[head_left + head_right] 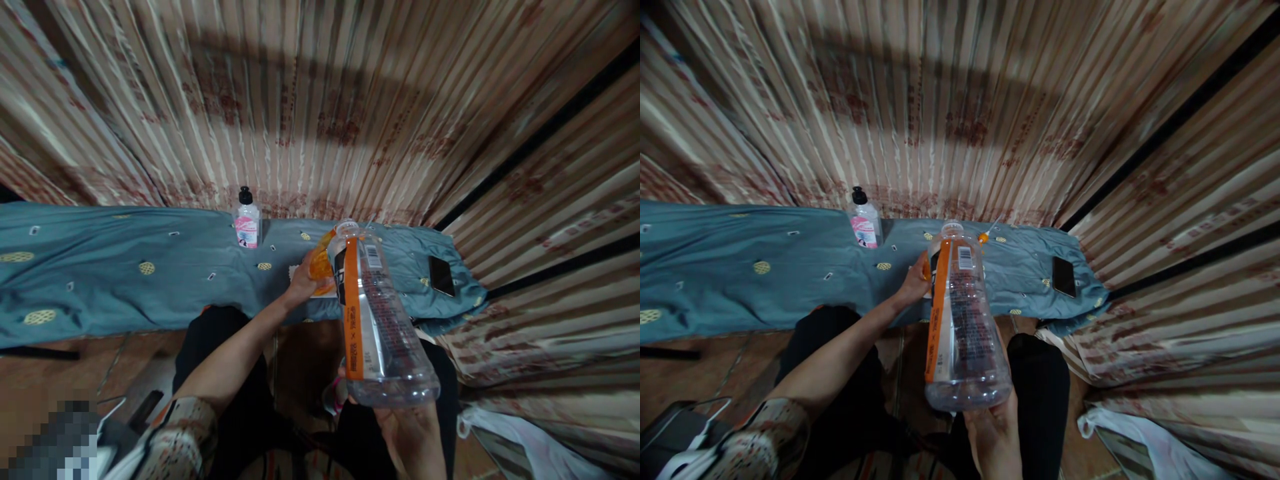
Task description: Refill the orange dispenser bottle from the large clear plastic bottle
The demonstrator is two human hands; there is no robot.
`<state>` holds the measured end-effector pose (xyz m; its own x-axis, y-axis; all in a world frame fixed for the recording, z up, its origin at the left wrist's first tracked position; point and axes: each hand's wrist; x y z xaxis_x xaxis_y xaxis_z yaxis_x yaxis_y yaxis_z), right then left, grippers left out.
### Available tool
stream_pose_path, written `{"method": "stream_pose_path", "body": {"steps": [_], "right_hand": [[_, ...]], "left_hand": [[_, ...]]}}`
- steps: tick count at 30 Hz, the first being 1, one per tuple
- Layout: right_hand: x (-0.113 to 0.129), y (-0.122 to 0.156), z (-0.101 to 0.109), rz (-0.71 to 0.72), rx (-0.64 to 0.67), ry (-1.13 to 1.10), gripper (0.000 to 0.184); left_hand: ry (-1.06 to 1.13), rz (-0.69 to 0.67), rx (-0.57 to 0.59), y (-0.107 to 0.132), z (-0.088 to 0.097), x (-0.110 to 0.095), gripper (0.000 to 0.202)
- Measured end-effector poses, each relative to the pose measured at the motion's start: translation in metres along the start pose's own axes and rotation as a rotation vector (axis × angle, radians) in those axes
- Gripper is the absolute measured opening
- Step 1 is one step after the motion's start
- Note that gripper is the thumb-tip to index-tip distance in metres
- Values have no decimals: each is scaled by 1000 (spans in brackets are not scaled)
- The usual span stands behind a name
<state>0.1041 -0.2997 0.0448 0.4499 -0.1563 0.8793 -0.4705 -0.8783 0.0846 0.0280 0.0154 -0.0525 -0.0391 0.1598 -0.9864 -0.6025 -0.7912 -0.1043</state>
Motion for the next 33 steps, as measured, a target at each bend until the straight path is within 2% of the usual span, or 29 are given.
{"method": "stream_pose_path", "body": {"steps": [7,11,21,28,33], "right_hand": [[2,-1,0,-35,10,31,88],[1,-1,2,0,25,28,88],[1,0,-2,3,-1,2,97],[-1,-1,-2,6,-14,4,98],[2,0,-5,0,-15,0,101]], "left_hand": [[-1,-2,1,0,-1,2,85],[8,-16,12,0,-1,4,86],[0,2,-20,-2,-2,1,81],[-4,-47,2,-2,0,4,78],[8,-6,1,-1,-2,-3,76]]}}
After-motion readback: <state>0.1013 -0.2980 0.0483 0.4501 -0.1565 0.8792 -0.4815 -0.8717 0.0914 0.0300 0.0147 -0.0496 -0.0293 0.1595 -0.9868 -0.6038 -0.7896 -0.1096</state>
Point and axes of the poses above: each hand's wrist, its own y-axis away from the middle knuckle, its own z-axis out of the back of the hand, x = y × z, and after that the axes turned 15 degrees about x, right-handed
